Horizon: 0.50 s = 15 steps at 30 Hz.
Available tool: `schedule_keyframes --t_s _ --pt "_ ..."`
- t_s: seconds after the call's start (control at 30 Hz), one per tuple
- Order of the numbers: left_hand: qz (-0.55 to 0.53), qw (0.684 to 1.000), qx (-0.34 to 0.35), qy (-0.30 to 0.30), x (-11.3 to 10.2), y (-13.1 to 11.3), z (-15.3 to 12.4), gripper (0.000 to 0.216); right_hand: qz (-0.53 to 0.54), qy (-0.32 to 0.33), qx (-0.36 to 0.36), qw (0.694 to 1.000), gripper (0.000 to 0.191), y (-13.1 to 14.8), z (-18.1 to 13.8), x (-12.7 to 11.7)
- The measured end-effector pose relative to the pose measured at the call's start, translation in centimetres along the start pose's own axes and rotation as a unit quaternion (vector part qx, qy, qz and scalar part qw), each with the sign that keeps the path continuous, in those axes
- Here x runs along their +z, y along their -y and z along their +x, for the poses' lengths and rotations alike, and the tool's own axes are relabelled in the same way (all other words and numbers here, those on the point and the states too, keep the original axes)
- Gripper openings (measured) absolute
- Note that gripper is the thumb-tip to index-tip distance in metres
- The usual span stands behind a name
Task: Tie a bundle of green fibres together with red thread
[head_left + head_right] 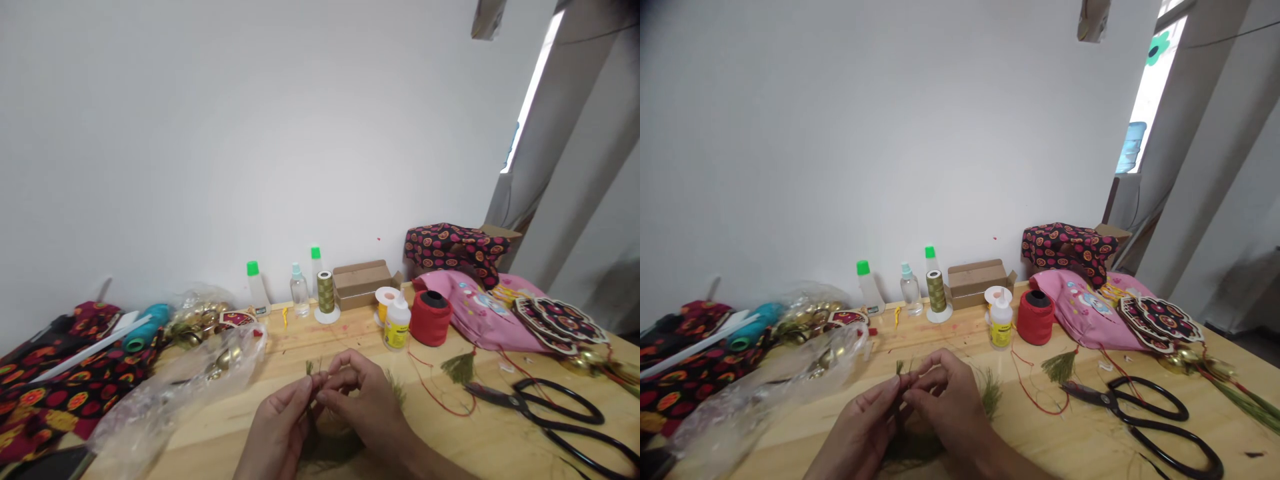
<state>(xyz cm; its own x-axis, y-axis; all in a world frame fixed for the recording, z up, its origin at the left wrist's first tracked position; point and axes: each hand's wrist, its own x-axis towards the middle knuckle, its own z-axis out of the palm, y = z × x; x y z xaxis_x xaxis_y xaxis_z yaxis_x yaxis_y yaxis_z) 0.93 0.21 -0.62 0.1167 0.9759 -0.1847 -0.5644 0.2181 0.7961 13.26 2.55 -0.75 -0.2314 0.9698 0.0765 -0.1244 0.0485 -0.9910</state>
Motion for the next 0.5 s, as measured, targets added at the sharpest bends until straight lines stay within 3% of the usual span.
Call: schedule_keyframes --t_s 0.5 --pt "-0.034 0.999 -0.016 -0.008 -0.26 0.04 0.0 0.02 -0.001 0.033 0.039 0.999 0.026 -0.38 0.14 -0.17"
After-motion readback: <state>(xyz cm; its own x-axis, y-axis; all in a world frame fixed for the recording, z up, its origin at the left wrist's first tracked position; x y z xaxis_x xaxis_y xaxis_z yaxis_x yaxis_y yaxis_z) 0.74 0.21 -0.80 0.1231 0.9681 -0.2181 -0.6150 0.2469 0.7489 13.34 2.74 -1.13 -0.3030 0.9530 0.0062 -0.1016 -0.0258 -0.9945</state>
